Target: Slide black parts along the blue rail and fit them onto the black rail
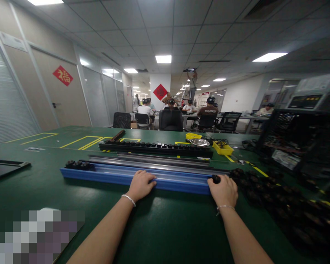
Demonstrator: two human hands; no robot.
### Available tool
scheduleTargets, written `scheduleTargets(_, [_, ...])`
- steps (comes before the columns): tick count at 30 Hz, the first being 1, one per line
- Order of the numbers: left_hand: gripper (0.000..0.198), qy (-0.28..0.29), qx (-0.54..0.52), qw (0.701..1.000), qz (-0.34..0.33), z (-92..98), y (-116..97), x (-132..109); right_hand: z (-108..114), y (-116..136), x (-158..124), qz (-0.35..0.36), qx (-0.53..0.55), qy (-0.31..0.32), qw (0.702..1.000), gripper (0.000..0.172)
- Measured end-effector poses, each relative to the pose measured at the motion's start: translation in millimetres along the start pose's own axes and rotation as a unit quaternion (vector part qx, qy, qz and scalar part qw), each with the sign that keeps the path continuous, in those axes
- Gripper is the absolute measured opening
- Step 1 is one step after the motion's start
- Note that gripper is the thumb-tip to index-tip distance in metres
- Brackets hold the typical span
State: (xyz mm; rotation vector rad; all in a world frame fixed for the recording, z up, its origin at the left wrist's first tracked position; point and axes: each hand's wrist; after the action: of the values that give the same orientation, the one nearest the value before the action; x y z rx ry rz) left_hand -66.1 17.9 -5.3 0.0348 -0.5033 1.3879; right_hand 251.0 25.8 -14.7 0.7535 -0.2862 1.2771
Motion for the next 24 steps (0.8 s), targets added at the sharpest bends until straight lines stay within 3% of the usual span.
scheduleTargets(24, [0.021,0.002,0.005,1.0,-0.001,0.5,0.4,-0.3,6.3,-4.8,5.3,-0.041,0.029,0.034,0.998,0.043])
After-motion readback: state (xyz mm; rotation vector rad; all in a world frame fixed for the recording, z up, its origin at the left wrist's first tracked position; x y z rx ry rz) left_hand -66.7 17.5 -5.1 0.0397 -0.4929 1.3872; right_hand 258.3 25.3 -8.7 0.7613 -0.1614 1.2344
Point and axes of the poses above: each hand's wrist, its own x-axis towards the middle knuckle, its own z-axis out of the back of the hand, y = z × x, and after that the axes turned 13 degrees about z, right-handed
